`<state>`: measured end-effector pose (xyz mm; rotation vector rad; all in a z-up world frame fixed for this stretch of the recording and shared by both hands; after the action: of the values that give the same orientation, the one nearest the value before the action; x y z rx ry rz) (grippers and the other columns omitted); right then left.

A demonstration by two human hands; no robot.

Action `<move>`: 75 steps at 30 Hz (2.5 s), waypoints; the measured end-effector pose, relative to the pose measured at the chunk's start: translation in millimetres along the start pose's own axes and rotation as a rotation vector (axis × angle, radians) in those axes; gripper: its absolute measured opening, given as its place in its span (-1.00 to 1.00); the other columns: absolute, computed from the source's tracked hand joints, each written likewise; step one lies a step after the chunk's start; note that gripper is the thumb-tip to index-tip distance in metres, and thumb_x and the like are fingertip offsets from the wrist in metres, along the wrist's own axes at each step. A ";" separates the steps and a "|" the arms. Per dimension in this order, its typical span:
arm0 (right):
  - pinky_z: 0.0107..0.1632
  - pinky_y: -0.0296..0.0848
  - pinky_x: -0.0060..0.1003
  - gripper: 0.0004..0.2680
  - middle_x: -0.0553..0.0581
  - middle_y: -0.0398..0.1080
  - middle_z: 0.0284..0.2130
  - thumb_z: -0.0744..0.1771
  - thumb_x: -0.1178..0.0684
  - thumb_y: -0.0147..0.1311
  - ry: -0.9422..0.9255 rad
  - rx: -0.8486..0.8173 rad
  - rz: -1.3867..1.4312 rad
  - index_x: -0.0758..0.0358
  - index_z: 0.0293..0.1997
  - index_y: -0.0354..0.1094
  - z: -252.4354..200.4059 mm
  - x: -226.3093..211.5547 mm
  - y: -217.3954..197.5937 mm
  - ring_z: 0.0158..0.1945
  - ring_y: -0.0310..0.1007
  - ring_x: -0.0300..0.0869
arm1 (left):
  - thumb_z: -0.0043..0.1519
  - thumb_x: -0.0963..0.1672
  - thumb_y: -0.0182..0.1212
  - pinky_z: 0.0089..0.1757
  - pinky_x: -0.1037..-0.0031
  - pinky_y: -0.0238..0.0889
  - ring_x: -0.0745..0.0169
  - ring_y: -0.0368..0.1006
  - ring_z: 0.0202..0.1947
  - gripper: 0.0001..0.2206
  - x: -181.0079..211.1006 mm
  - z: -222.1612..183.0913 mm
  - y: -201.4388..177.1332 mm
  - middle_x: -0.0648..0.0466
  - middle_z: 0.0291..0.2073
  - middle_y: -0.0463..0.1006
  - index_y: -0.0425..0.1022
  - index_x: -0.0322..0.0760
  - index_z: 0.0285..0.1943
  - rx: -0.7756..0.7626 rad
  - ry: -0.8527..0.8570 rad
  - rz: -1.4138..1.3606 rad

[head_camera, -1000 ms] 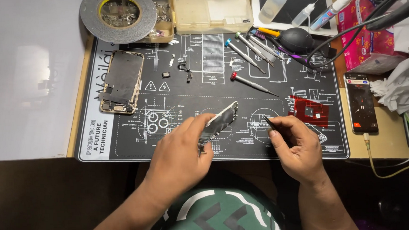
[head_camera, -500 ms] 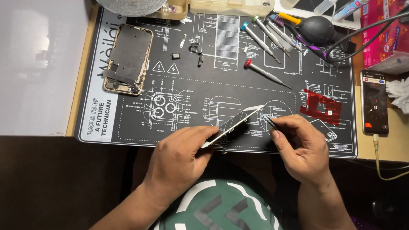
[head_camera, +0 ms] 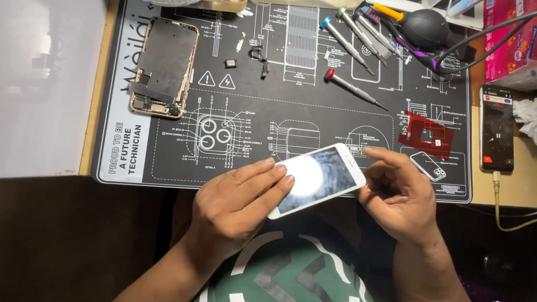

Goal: Assembling internal components like the front camera and sensors onto a new mobile phone screen assembly using tweezers and a spudger.

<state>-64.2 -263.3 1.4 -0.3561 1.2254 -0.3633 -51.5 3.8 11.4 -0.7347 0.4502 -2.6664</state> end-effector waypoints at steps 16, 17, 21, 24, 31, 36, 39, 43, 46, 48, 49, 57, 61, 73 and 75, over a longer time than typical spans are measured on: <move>-0.60 0.39 -0.46 -0.89 0.36 0.55 -0.50 0.16 0.39 0.29 -0.282 0.011 0.113 0.48 -0.42 0.43 -0.9 -12.6 5.6 -0.63 0.41 -0.29 | 0.24 -0.29 0.20 -0.26 0.24 0.63 -0.15 0.71 -0.22 -0.82 -6.6 -7.7 1.9 -0.12 -0.32 0.71 0.60 -0.42 -0.45 0.152 0.131 -0.132; -0.61 0.35 -0.47 -0.89 0.35 0.55 -0.50 0.17 0.38 0.29 -0.290 0.007 0.126 0.47 -0.41 0.43 -1.6 -11.2 5.3 -0.64 0.35 -0.31 | 0.24 -0.30 0.20 -0.27 0.24 0.63 -0.15 0.71 -0.23 -0.81 -7.2 -7.5 2.0 -0.13 -0.32 0.71 0.59 -0.42 -0.46 0.157 0.132 -0.127; -0.57 0.33 -0.45 -0.83 0.40 0.52 -0.48 0.16 0.47 0.24 -0.333 0.025 0.163 0.57 -0.27 0.43 2.6 -21.2 10.2 -0.61 0.23 -0.29 | 0.22 -0.31 0.21 -0.30 0.25 0.65 -0.15 0.71 -0.24 -0.83 -8.8 -7.6 2.5 -0.15 -0.30 0.71 0.57 -0.42 -0.46 0.137 0.118 -0.116; -0.50 0.47 -0.38 -0.82 0.43 0.54 -0.42 0.14 0.51 0.19 -0.329 -0.034 0.110 0.54 -0.30 0.52 1.8 -14.9 5.6 -0.52 0.42 -0.22 | 0.29 -0.29 0.13 -0.28 0.26 0.66 -0.18 0.68 -0.17 -0.88 -13.9 -16.1 2.0 -0.21 -0.02 0.64 0.55 -0.33 -0.09 0.064 0.028 -0.065; -0.39 0.54 -0.32 -0.73 0.44 0.54 -0.34 0.11 0.56 0.11 -0.319 -0.076 0.120 0.56 -0.21 0.53 -1.4 -3.2 8.6 -0.32 0.56 -0.11 | 0.30 -0.35 0.17 -0.12 0.11 0.58 -0.32 0.57 0.05 -0.33 -23.7 -28.9 0.4 -0.40 0.35 0.27 0.00 -0.04 0.54 0.067 -0.114 -0.288; 0.07 0.63 -0.35 -0.80 0.39 0.53 -0.13 0.25 0.43 0.13 -0.229 -0.127 -0.071 0.48 -0.06 0.44 -9.6 4.7 3.7 -0.06 0.63 0.01 | 0.29 -0.52 -0.10 -0.04 0.41 0.66 -0.29 0.59 0.28 -0.10 -21.4 -32.9 -0.2 -0.37 0.47 0.16 -0.27 0.11 0.67 -0.124 -0.128 -0.272; 0.03 0.64 -0.40 -0.77 0.40 0.53 -0.14 0.25 0.47 0.09 -0.252 -0.131 -0.078 0.49 -0.05 0.43 -6.3 0.6 3.9 -0.06 0.63 0.00 | 0.32 -0.50 0.05 -0.06 0.44 0.70 -0.24 0.67 0.15 -0.34 -17.7 -25.6 -2.5 -0.31 0.34 0.33 0.03 -0.15 0.49 -0.106 -0.120 -0.161; -0.33 0.29 -0.54 -0.83 0.28 0.42 -0.19 0.31 0.26 0.13 -0.169 -0.104 -0.093 0.39 -0.01 0.46 -6.1 3.7 -0.3 -0.31 0.38 -0.22 | 0.21 -0.52 -0.10 -0.12 0.45 0.62 0.00 0.65 -0.06 -0.49 -11.8 -8.5 -5.0 -0.22 0.00 0.60 0.27 -0.45 0.31 -0.187 -0.121 -0.196; -0.02 0.56 -0.34 -0.95 0.34 0.47 -0.21 0.35 0.29 0.11 -0.049 0.003 0.066 0.44 -0.16 0.41 -7.7 7.1 -2.1 -0.11 0.53 -0.02 | 0.36 -0.11 0.22 -0.23 0.54 0.54 0.27 0.62 -0.26 -0.73 -9.2 -0.7 1.9 0.07 -0.25 0.61 0.39 -0.34 0.17 -0.183 -0.313 -0.250; -0.45 0.22 -0.50 -0.93 0.19 0.42 -0.35 0.37 0.19 0.10 0.333 0.101 0.279 0.35 -0.12 0.34 -12.4 20.7 -3.3 -0.52 0.22 -0.28 | 0.12 -0.12 0.46 -0.22 0.63 0.61 0.43 0.63 -0.38 -0.60 -14.8 2.1 6.7 0.17 -0.31 0.67 0.47 -0.15 0.13 -0.224 -0.765 -0.399; -0.45 0.22 -0.50 -0.93 0.19 0.42 -0.35 0.37 0.19 0.10 0.334 0.103 0.278 0.35 -0.12 0.34 -9.2 13.9 -2.7 -0.52 0.22 -0.28 | 0.12 -0.12 0.46 -0.22 0.63 0.61 0.43 0.63 -0.38 -0.60 -12.7 7.4 5.5 0.17 -0.31 0.67 0.47 -0.15 0.13 -0.226 -0.765 -0.401; -0.48 0.11 -0.56 -0.72 0.16 0.51 -0.37 0.34 0.19 0.11 0.596 0.097 0.344 0.32 0.19 0.35 -9.8 13.8 6.0 -0.47 0.30 -0.38 | -0.01 -0.09 0.54 -0.33 0.88 0.34 0.69 0.26 -0.59 -0.40 -17.5 0.8 8.0 0.28 -0.39 0.43 0.53 -0.06 0.29 -0.252 -1.263 -0.531; -0.41 0.24 -0.56 -0.73 0.14 0.52 -0.34 0.34 0.19 0.11 0.611 0.099 0.317 0.29 0.19 0.35 -12.8 14.3 6.0 -0.34 0.43 -0.34 | -0.03 -0.08 0.53 -0.18 0.83 0.52 0.63 0.48 -0.47 -0.38 -18.4 -0.8 9.4 0.19 -0.28 0.55 0.51 -0.04 0.29 -0.262 -1.262 -0.526; -0.40 0.29 -0.62 -0.78 0.01 0.43 -0.41 0.38 0.19 0.08 0.441 0.174 0.289 0.28 0.16 0.36 -7.8 6.4 -11.7 -0.36 0.42 -0.39 | 0.01 -0.01 0.44 -0.33 0.73 0.31 0.58 0.31 -0.53 -0.38 -9.7 14.1 -1.4 0.23 -0.38 0.44 0.41 -0.08 0.31 -0.388 -1.245 -0.710; -0.47 0.06 -0.63 -0.79 -0.09 0.28 -0.53 0.38 0.16 0.06 0.383 0.110 0.305 0.33 0.14 0.36 -5.6 3.0 -22.6 -0.56 0.13 -0.47 | 0.09 0.11 0.20 -0.24 0.58 0.30 0.47 0.37 -0.47 -0.38 -5.0 18.1 -3.4 0.25 -0.42 0.48 0.34 0.02 0.38 -0.630 -1.218 -0.723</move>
<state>-70.4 -285.1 7.4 0.0019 1.6015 -0.2385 -38.5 5.0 25.3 -2.8319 0.7174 -1.9047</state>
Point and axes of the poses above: each hand's wrist, its own z-axis towards the middle knuckle, its own y-axis out of the palm, x = y × z, the point moved 4 cm from there along z, towards the middle knuckle
